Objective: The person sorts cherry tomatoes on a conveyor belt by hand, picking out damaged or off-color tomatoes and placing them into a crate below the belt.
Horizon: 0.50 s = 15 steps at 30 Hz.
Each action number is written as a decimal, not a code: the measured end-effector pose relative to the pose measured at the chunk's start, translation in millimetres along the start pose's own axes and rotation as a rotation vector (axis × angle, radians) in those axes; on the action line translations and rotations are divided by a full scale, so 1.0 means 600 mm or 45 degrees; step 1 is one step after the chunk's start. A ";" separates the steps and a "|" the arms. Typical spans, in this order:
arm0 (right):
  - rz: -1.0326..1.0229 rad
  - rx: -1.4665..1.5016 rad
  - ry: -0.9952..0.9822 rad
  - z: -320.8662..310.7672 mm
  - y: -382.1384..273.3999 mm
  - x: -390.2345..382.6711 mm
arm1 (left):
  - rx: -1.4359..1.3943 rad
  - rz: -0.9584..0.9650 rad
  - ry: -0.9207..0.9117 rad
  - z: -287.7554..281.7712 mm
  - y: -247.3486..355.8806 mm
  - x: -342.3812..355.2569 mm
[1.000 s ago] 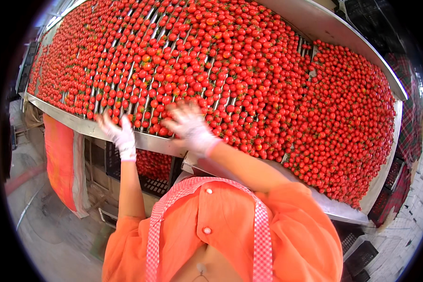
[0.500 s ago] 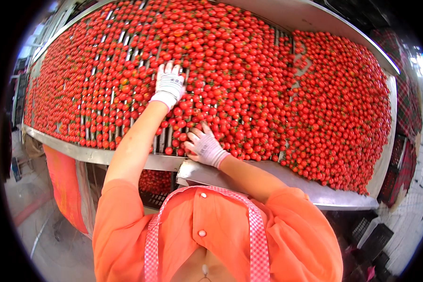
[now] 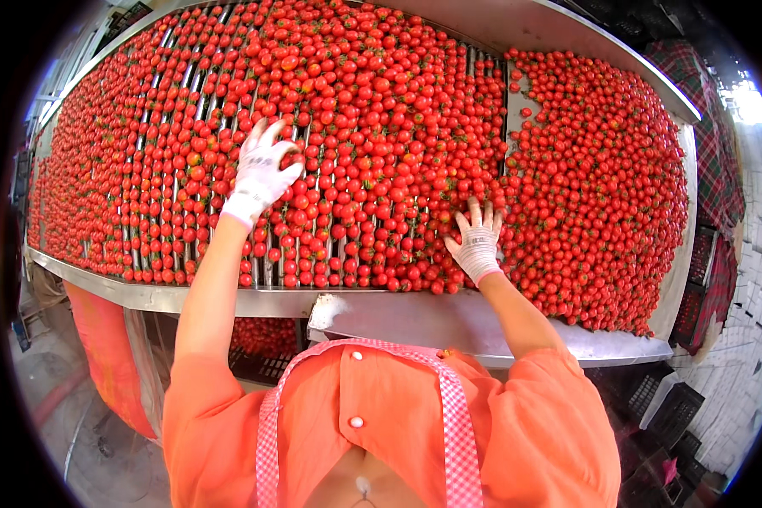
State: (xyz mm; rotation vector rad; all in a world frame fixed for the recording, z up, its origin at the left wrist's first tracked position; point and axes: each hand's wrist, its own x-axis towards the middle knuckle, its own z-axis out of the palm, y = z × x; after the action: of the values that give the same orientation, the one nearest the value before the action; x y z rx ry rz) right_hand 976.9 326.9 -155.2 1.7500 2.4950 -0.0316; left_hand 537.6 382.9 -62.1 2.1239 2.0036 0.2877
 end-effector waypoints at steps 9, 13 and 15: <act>-0.433 0.881 0.557 -0.079 -0.242 0.273 | -2.768 -0.382 0.429 -0.011 -0.076 -0.226; -0.868 0.956 0.390 -0.148 -0.443 0.360 | -2.851 -0.606 0.788 -0.025 -0.093 -0.372; -0.983 0.837 0.258 -0.177 -0.539 0.381 | -2.744 -0.840 0.994 -0.018 -0.099 -0.465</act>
State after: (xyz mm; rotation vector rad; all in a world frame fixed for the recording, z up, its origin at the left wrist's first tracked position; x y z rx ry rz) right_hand 588.9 438.1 -81.6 0.7821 3.4019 -0.8385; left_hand 461.3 108.1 -68.6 -0.0629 0.9483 1.9647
